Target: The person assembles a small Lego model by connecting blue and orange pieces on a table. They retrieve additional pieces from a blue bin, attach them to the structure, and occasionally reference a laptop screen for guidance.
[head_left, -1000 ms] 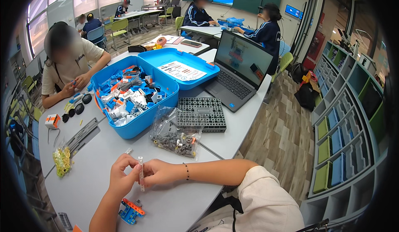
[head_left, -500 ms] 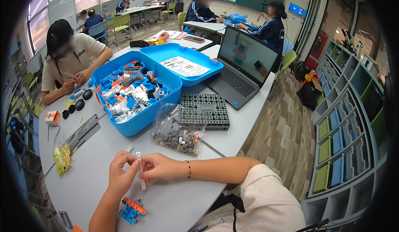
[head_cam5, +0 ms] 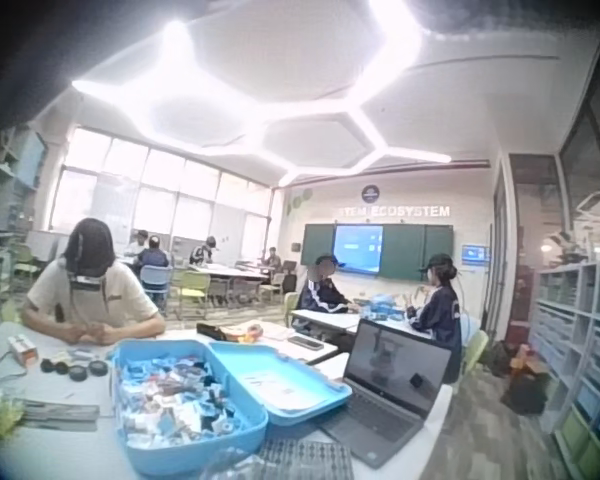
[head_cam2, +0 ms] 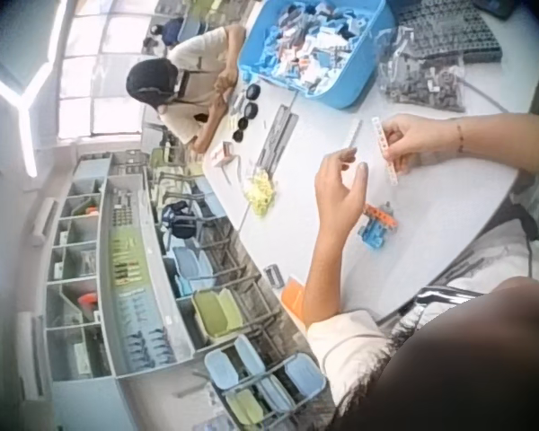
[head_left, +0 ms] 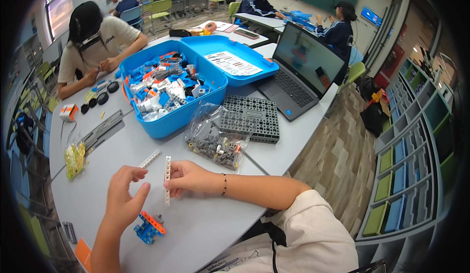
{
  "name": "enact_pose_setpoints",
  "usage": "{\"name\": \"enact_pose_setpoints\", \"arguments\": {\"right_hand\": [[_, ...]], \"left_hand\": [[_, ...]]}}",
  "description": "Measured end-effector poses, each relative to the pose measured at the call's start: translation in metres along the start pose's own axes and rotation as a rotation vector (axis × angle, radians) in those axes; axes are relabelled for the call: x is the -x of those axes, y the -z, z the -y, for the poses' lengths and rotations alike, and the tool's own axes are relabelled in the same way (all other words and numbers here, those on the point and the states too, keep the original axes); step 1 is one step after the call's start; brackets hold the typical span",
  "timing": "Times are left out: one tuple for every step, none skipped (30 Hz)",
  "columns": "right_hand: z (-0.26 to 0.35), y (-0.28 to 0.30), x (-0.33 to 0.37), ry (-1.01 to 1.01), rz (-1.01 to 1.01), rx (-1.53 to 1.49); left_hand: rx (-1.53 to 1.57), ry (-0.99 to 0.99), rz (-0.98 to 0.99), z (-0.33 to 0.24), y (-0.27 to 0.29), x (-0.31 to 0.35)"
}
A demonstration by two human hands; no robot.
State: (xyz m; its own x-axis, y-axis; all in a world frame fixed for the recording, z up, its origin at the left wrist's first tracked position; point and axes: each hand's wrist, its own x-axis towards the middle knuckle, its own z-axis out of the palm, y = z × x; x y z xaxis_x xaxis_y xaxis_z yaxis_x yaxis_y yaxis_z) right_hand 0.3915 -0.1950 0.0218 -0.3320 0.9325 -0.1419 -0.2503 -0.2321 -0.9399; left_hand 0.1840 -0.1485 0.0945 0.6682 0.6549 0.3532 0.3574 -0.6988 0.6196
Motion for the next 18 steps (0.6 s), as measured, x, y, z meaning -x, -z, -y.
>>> {"name": "enact_pose_setpoints", "arguments": {"right_hand": [[0.001, 0.000, 0.000, -0.004, -0.006, 0.009], [0.002, 0.000, 0.001, -0.006, -0.012, 0.018], [0.003, 0.000, 0.002, 0.004, -0.017, 0.028], [0.005, -0.001, 0.003, -0.010, -0.014, 0.018], [0.006, -0.001, 0.003, -0.011, -0.015, 0.008], [0.008, -0.002, 0.004, 0.000, -0.019, -0.001], [0.009, -0.002, 0.004, -0.013, -0.023, -0.003], [0.010, -0.002, 0.005, -0.015, -0.028, -0.005], [0.010, -0.002, 0.005, -0.010, -0.036, -0.007], [0.010, -0.002, 0.005, -0.012, -0.043, -0.010], [0.010, -0.002, 0.005, -0.008, -0.049, -0.012], [0.010, -0.002, 0.005, 0.003, -0.051, -0.015], [0.009, -0.002, 0.005, -0.008, -0.061, -0.015], [0.009, -0.002, 0.005, -0.010, -0.067, -0.013], [0.009, -0.003, 0.005, -0.006, -0.076, -0.012], [0.009, -0.003, 0.005, -0.012, -0.086, -0.013], [0.008, -0.004, 0.005, -0.013, -0.097, -0.014], [0.007, -0.005, 0.004, -0.020, -0.113, -0.010]], "left_hand": [[-0.058, 0.034, 0.008, -0.002, 0.010, 0.013], [-0.060, 0.090, 0.015, -0.003, 0.018, 0.026], [-0.073, 0.135, 0.013, -0.004, 0.024, 0.041], [-0.091, 0.175, 0.003, -0.004, 0.030, 0.055], [-0.077, 0.212, 0.026, -0.004, 0.035, 0.070], [-0.066, 0.245, 0.043, -0.003, 0.039, 0.085], [-0.053, 0.276, 0.062, 0.000, 0.039, 0.098], [-0.042, 0.276, 0.064, 0.003, 0.037, 0.110], [-0.029, 0.275, 0.067, 0.006, 0.034, 0.121], [-0.015, 0.274, 0.069, 0.010, 0.031, 0.130], [0.065, 0.322, 0.151, 0.015, 0.031, 0.136], [0.082, 0.331, 0.150, 0.019, 0.027, 0.142], [0.099, 0.343, 0.149, 0.022, 0.023, 0.146], [0.121, 0.355, 0.141, 0.025, 0.020, 0.149], [0.102, 0.352, 0.144, 0.027, 0.018, 0.151], [0.087, 0.353, 0.144, 0.028, 0.016, 0.152], [0.072, 0.356, 0.145, 0.028, 0.016, 0.152], [0.060, 0.311, 0.131, 0.029, 0.015, 0.151]]}}
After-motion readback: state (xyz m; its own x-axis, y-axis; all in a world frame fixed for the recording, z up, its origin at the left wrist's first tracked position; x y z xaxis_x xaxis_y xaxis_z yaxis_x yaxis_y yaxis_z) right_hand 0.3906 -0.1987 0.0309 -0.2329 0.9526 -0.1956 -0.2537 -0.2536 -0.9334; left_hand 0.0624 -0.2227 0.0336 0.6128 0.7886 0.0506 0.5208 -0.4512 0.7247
